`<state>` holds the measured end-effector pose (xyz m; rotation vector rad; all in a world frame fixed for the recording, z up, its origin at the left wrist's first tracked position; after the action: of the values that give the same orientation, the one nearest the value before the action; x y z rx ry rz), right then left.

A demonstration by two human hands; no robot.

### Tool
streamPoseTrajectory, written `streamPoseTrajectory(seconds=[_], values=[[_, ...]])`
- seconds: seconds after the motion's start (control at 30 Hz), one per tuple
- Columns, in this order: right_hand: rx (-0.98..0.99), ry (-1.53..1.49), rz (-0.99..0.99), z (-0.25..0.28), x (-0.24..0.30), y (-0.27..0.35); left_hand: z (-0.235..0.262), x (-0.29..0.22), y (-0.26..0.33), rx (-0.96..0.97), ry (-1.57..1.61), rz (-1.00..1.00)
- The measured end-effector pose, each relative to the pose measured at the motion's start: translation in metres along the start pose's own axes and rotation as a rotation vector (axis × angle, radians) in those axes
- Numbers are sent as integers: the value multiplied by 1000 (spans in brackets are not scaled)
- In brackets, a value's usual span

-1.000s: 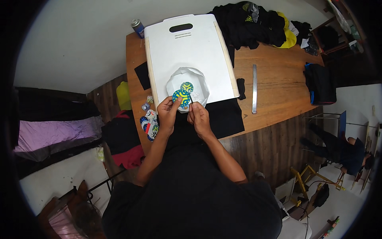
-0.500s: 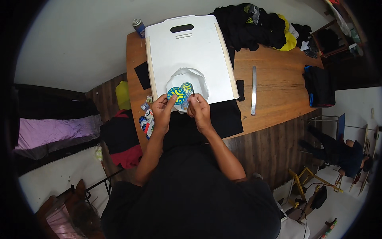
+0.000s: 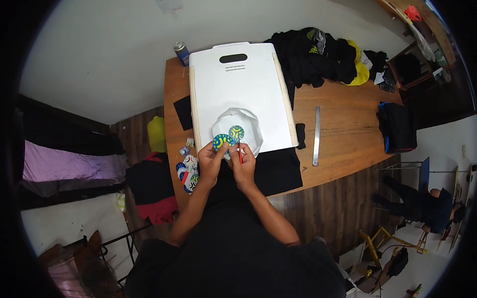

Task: Preparing a black t-shirt and placing it onto a heat press machine for printing.

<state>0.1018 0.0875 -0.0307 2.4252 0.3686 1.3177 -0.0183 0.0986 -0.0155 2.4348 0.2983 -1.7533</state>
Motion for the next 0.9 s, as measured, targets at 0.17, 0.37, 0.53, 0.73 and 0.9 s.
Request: streamPoseTrajectory(seconds=[0.17, 0.37, 0.53, 0.73, 0.9], values=[[24, 66, -23, 7, -4, -3, -2, 1, -2, 8, -10, 11], [217, -12, -20, 7, -4, 13, -3, -1, 3, -6, 2, 24], [234, -12, -37, 12, -14, 20, -2, 3, 10, 2, -11, 22], [175, -20, 6, 15, 1, 4, -3, 1, 8, 4, 17, 23], [83, 65, 0, 10, 7, 0, 3, 10, 12, 98, -31, 20]])
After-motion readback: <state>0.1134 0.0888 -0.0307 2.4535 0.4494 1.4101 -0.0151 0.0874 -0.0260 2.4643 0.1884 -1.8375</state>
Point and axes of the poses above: each hand's wrist, its own y-axis away from the middle knuckle, its own z-axis out of the back of the hand, x = y × z, the point moved 10 cm from there along -y, towards the middle knuckle, and after that the axes turned 13 degrees about -z, right-handed, at the moved point
